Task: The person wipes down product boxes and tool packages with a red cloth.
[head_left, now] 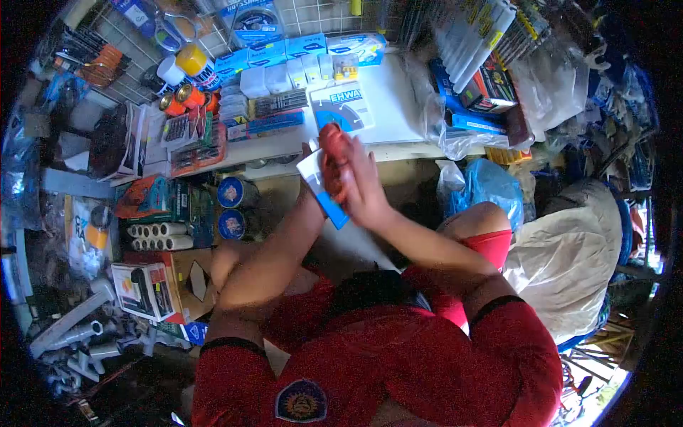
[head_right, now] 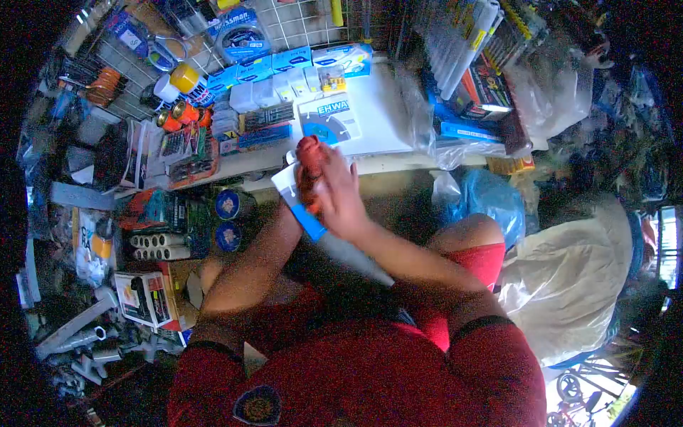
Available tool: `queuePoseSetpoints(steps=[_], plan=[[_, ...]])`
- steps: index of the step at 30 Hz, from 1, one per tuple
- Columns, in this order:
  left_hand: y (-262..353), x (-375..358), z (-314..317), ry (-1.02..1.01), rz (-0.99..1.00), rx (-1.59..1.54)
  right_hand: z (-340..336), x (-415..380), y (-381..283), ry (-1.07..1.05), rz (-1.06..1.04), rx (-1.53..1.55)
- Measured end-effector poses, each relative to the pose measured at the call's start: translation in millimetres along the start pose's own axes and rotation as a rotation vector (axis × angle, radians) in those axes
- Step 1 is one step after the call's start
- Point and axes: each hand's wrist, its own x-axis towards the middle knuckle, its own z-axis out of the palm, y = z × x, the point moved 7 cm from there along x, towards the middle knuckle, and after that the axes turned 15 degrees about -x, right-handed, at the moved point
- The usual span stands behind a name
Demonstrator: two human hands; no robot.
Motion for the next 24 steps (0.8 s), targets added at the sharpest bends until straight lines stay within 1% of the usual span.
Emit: queuePoseSetpoints(steps=[1,2,3,4,5,6,7,8,9,10,11,13,15,16,17,19,20,21,23,24], plan=[[1,-3,28,-0.039,0.2,0.434,1,-9,-25,-0.01,-0.17,-0.304],[-19,-18,-7,0.111,0.1,-0.006,-3,-10,-41,-0.006,-0.169,-0.296],[-16,-28,-29,0.117,0.099,0.0,-3,-10,-59,-0.048,-0.191,-0.332],[-12,-29,-17,0.24,0.143,0.053,-1,-11,-69,-0.091,-0.211,-0.367],[-8,-29,-3,0.364,0.184,0.106,1,-6,-61,-0.088,-0.203,-0.359],[-4,-33,0,0.486,0.22,0.161,1,4,-49,-0.076,-0.226,-0.067],[3,-33,-9,0.492,0.207,0.167,-1,9,-39,-0.057,-0.248,0.223],[14,-31,-29,0.513,0.127,0.274,-3,8,-27,-0.029,-0.166,0.323],[19,-29,-41,0.529,0.05,0.381,-11,9,-25,-0.018,-0.163,0.325],[13,-23,28,0.849,0.008,0.566,-20,14,-16,-0.046,-0.007,0.41],[19,-20,36,0.874,0.025,0.509,-26,18,-7,-0.075,0.148,0.494],[21,-1,54,0.65,0.134,0.527,-64,36,-5,0.214,-0.015,0.263],[18,8,73,0.559,0.079,0.593,-73,39,29,0.272,0.151,0.246],[11,8,82,0.573,0.048,0.571,-84,40,24,0.289,0.074,0.022],[0,7,92,0.55,0.033,0.601,-84,37,23,0.3,0.081,0.023],[-26,6,111,0.373,0.039,0.422,-72,28,1,0.271,-0.095,-0.144],[-35,-2,109,0.374,0.033,0.403,-46,22,-2,0.109,-0.102,0.005],[-43,-12,102,0.429,0.023,0.355,-30,8,-14,0.082,-0.219,-0.062],[-33,-24,91,0.515,0.108,0.204,-26,-5,-36,0.014,-0.311,-0.039],[-24,-25,87,0.519,0.105,0.206,-20,-9,-42,-0.054,-0.359,-0.006]])
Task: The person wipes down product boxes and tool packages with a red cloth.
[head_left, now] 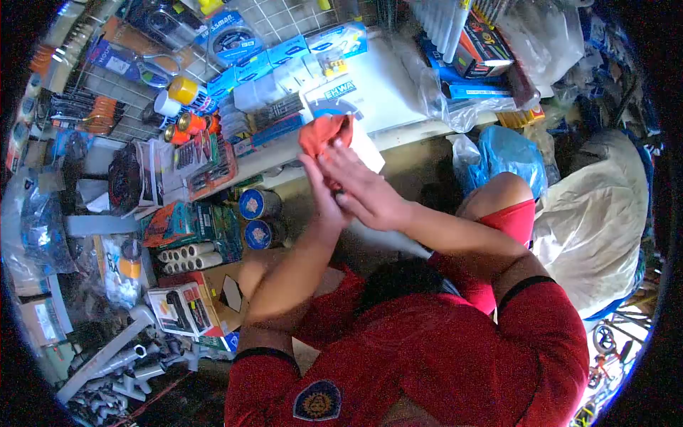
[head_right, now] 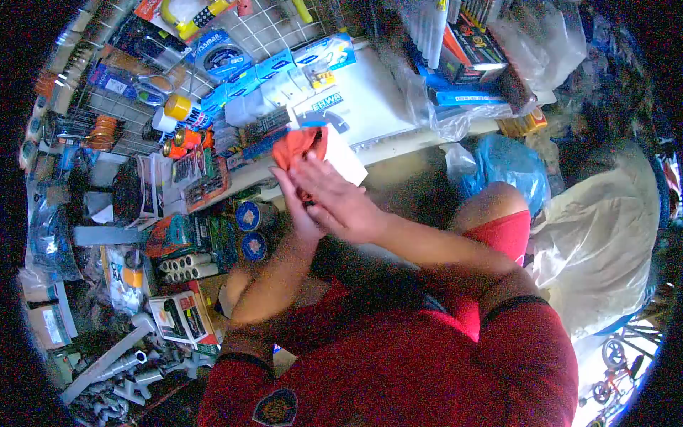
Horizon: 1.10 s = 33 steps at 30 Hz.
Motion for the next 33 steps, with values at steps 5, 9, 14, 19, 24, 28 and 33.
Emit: queuePoseSetpoints(steps=[5,9,14,19,24,28,33], plan=[[11,-11,36,-0.383,-0.3,-0.487,-3,12,-9,-0.164,-0.118,0.013],[8,-15,41,-0.099,-0.097,0.154,-16,18,23,-0.088,-0.102,-0.212],[13,-16,58,-0.178,-0.107,0.319,-42,28,28,0.03,-0.021,-0.625],[31,-17,54,-0.13,-0.055,0.329,-61,21,119,0.0,0.562,0.111],[59,-12,55,-0.051,0.153,0.315,-64,24,80,0.151,0.176,-0.046],[72,-7,42,0.018,0.22,0.254,-57,23,38,0.049,0.333,-0.329],[58,-22,68,-0.113,0.295,0.361,-71,16,32,0.301,0.337,-0.394]])
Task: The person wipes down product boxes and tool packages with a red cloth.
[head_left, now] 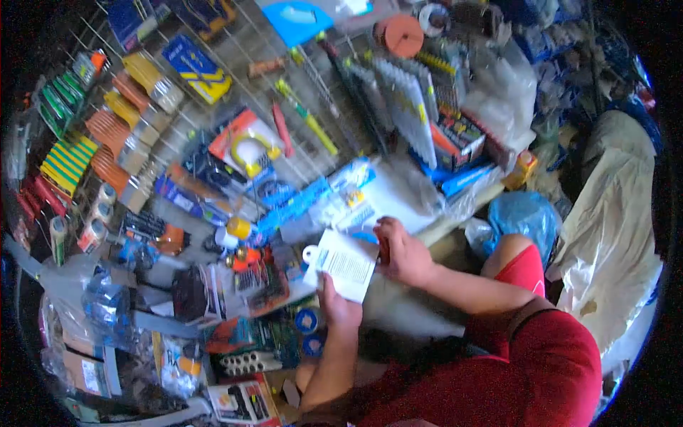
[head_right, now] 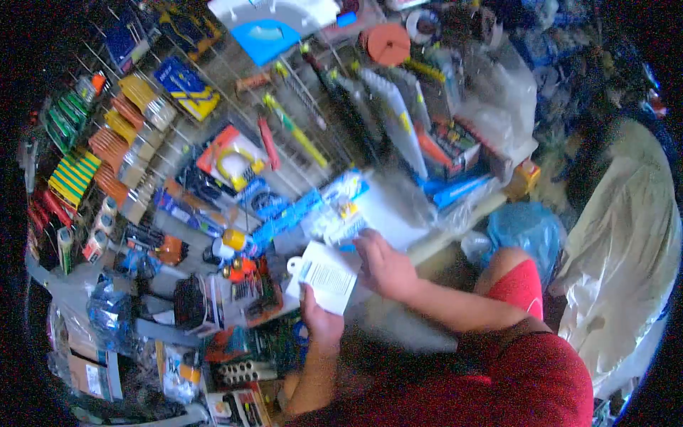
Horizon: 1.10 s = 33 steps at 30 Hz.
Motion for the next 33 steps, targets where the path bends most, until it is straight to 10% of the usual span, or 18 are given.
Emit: queuePoseSetpoints(steps=[9,16,18,23,26,33], plan=[[-4,3,-6,-0.093,0.023,-0.005,-7,0,-28,-0.365,-0.224,-0.148],[26,-11,47,-0.287,0.019,0.044,-74,53,-22,0.012,-0.213,0.231],[27,-7,41,-0.212,0.041,0.025,-112,75,-35,-0.223,0.197,0.685],[-10,13,-17,0.032,-0.192,0.187,-198,182,-29,0.474,0.023,0.877],[-35,11,-38,0.163,-0.263,0.154,-221,228,-46,0.319,0.086,1.059],[-137,7,-11,-0.312,-0.36,0.69,-215,275,-30,0.3,0.135,1.116]])
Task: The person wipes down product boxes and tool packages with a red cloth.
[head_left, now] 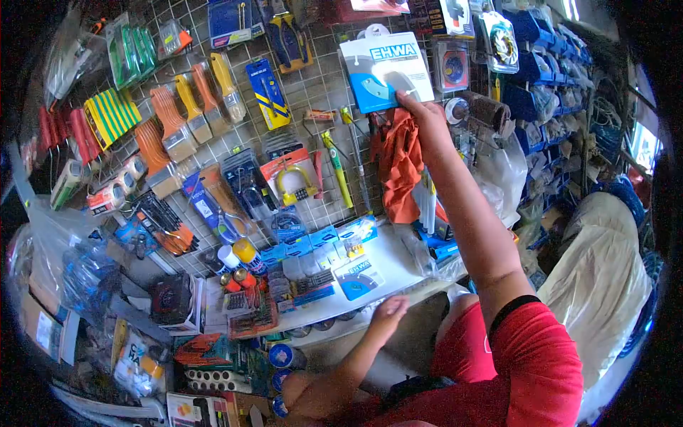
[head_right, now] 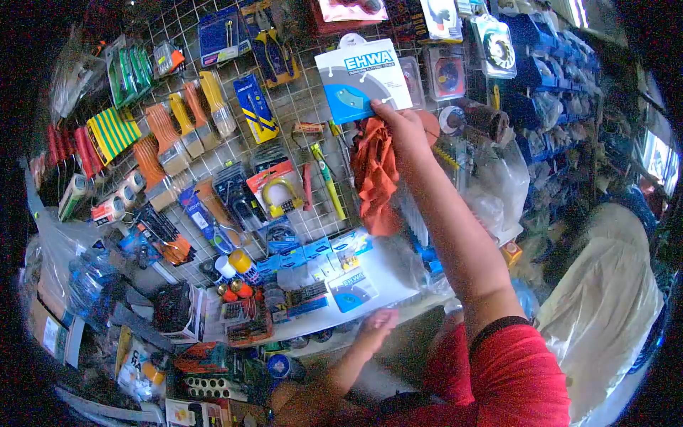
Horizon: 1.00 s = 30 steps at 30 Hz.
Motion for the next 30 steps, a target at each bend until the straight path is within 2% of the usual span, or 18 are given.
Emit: queuePoseSetpoints(steps=[1,2,5,7,9,11,13,15,17,19,20,21,23,24,25,27,29,30], plan=[[-5,3,12,-0.105,0.128,0.162,-3,2,2,-0.001,-0.001,-0.005],[21,-14,36,-0.167,0.034,0.23,-5,4,5,-0.037,0.008,0.015],[-11,-19,62,-0.374,0.216,0.271,-3,4,1,-0.064,0.008,0.067],[-21,-32,74,-0.402,0.308,0.44,-11,13,1,-0.009,-0.004,0.04],[-39,-36,81,-0.439,0.299,0.385,-17,18,9,0.015,0.04,0.01],[-56,-29,78,-0.31,0.245,0.326,-8,11,-4,-0.039,0.014,0.078],[-34,-22,84,-0.355,0.484,0.247,-1,-2,-11,-0.061,0.043,0.119],[13,-24,95,-0.413,0.588,0.221,0,-12,-5,-0.074,0.174,0.15],[30,-28,102,-0.416,0.65,0.312,-9,-10,9,-0.055,0.17,0.008],[24,-23,101,-0.437,0.48,0.209,-13,-17,28,-0.187,0.237,-0.307],[32,-24,101,-0.387,0.604,0.287,-6,-36,32,-0.34,0.254,-0.419],[33,-24,101,-0.339,0.612,0.285,-4,-62,41,-0.391,0.348,-0.411],[22,-14,103,-0.401,0.438,0.335,1,-102,74,-0.653,0.273,-0.686],[12,-11,104,-0.457,0.263,0.273,9,-132,87,-0.731,0.346,-0.777],[22,-15,102,-0.48,0.144,0.326,8,-162,116,-0.92,0.567,-0.781],[-25,-11,101,-0.634,0.055,0.408,-3,-198,189,-1.079,0.605,-1.01],[-44,-26,98,-0.782,0.158,0.504,-30,-218,270,-1.187,0.366,-1.397],[-42,-33,92,-0.745,0.29,0.553,-29,-237,284,-1.223,0.388,-1.389]])
